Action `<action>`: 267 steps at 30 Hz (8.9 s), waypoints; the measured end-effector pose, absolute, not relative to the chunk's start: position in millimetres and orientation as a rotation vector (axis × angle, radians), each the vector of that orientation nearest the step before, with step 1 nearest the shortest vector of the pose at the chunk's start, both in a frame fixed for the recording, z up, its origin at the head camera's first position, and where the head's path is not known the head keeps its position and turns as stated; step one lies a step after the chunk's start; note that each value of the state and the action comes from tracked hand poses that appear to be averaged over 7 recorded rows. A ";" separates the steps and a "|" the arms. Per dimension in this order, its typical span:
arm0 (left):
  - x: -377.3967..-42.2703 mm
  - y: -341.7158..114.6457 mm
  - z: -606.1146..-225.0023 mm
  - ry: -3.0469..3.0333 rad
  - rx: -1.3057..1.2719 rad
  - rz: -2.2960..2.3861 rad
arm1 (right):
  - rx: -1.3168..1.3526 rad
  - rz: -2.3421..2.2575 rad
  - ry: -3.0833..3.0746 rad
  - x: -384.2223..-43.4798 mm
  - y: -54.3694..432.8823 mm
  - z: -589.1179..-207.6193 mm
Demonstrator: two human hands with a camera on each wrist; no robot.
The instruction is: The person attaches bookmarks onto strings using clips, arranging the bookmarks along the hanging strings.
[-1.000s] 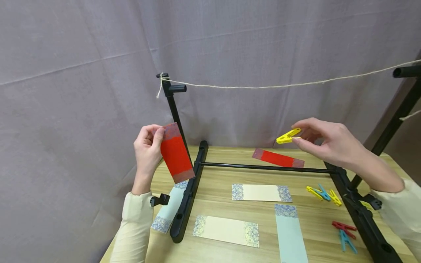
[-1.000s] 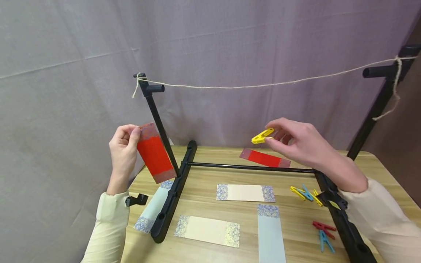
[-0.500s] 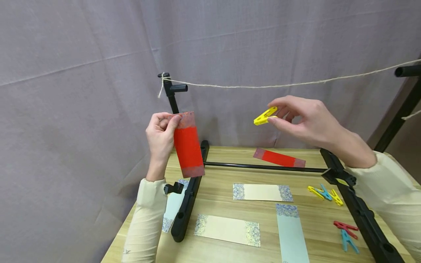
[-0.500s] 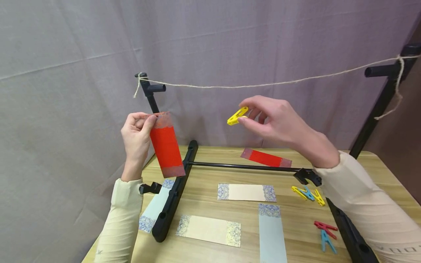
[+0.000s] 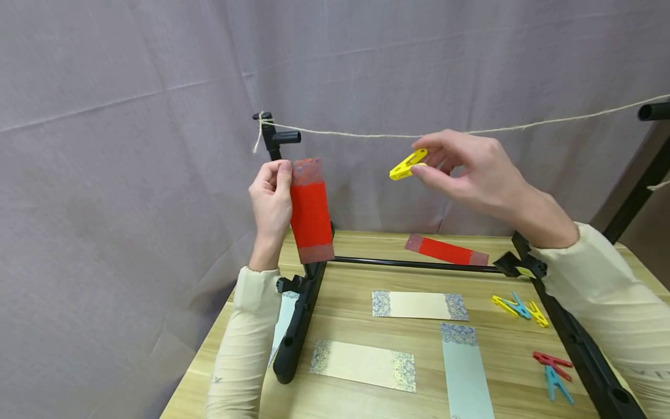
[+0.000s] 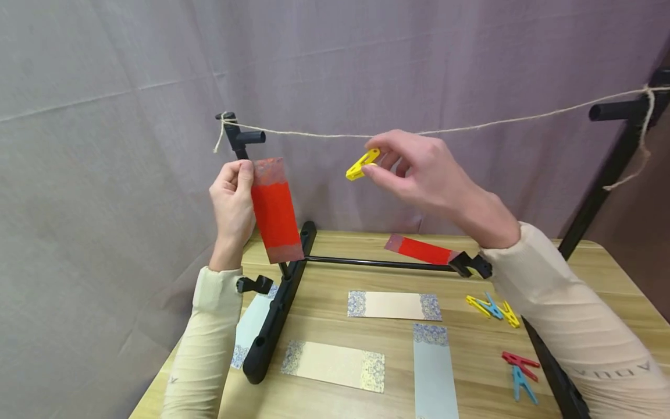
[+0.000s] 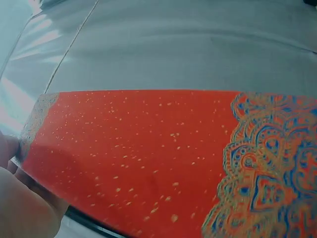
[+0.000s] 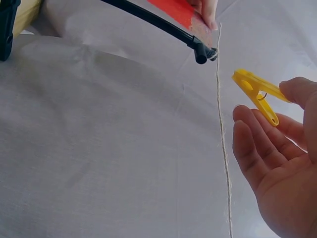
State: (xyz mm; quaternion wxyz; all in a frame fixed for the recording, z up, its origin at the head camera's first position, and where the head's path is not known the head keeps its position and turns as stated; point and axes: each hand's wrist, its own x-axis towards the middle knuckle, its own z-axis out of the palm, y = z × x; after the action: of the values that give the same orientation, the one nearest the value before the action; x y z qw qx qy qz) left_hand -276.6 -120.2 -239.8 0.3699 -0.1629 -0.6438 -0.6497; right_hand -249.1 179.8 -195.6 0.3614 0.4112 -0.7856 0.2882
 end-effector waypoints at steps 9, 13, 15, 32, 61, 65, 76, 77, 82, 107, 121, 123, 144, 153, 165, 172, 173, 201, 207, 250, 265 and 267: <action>-295.5 -108.2 -231.9 -1.651 -0.413 -1.669 | 1.036 0.761 -2.001 -256.0 164.1 -180.0; -309.3 -107.2 -233.2 -1.652 -0.401 -1.659 | 1.039 0.784 -1.976 -264.1 151.5 -174.8; -312.9 -106.1 -232.6 -1.645 -0.407 -1.647 | 1.041 0.802 -1.946 -268.9 144.7 -173.4; -299.5 -92.9 -217.3 -1.633 -0.400 -1.662 | 0.937 0.850 -1.893 -294.6 84.0 -163.3; -295.5 -95.6 -220.6 -1.636 -0.453 -1.673 | 0.983 0.628 -2.066 -305.6 58.1 -159.7; -294.4 -96.3 -221.0 -1.668 -0.474 -1.671 | 0.979 0.622 -2.148 -303.2 58.0 -158.8; -308.2 -102.8 -231.9 -1.660 -0.469 -1.677 | 0.991 0.735 -2.215 -300.7 56.4 -161.5; -311.8 -104.0 -234.4 -1.659 -0.468 -1.681 | 0.976 0.776 -2.176 -299.0 58.4 -163.7; -320.6 -111.7 -246.1 -1.672 -0.473 -1.706 | 0.988 0.935 -1.865 -289.7 71.8 -174.2; -274.5 -162.0 -299.7 -1.564 -0.426 -1.859 | 0.938 1.105 -1.883 -230.7 160.7 -250.9; -259.7 -187.7 -340.8 -1.737 -0.304 -1.935 | 0.648 1.084 -2.218 -212.4 211.0 -304.0; -260.1 -192.1 -347.2 -1.808 -0.246 -1.920 | 0.585 1.087 -2.270 -209.7 216.5 -310.3; -272.1 -236.3 -396.3 -2.274 0.053 -1.843 | 0.415 0.905 -2.705 -201.5 268.9 -369.5; -265.4 -254.5 -420.2 -2.617 -0.046 -1.666 | 0.383 0.858 -2.789 -195.9 290.2 -395.8; -255.3 -260.2 -446.4 -2.808 -0.030 -1.554 | 0.507 0.730 -2.826 -191.4 320.4 -419.4; -245.9 -259.3 -445.0 -2.990 -0.064 -1.264 | 0.695 0.621 -3.002 -188.5 335.7 -428.7; -244.6 -259.2 -444.3 -3.009 -0.076 -1.224 | 0.736 0.626 -3.031 -188.2 338.8 -430.1; -224.2 -256.8 -465.9 -3.384 0.077 -0.574 | 0.425 0.923 -3.738 -170.9 353.4 -459.1; -222.8 -258.0 -464.5 -3.367 0.108 -0.467 | 0.432 1.022 -3.729 -170.2 348.1 -461.8; -248.4 -261.6 -453.5 -2.512 0.141 -0.644 | 0.717 0.614 -3.122 -173.3 328.2 -455.5; -255.6 -247.3 -421.5 -2.107 0.095 -0.733 | 0.618 0.599 -2.710 -173.9 313.8 -432.7; -254.0 -246.6 -415.1 -2.069 0.103 -0.752 | 0.651 0.594 -2.623 -175.8 312.2 -428.0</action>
State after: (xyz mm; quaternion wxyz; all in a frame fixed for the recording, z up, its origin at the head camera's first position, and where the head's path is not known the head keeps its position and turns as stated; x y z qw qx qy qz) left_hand -254.0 -246.6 -415.1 0.4520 0.0416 -0.8374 -0.3045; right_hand -175.8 312.2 -428.0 0.1862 0.2312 -0.9313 0.2110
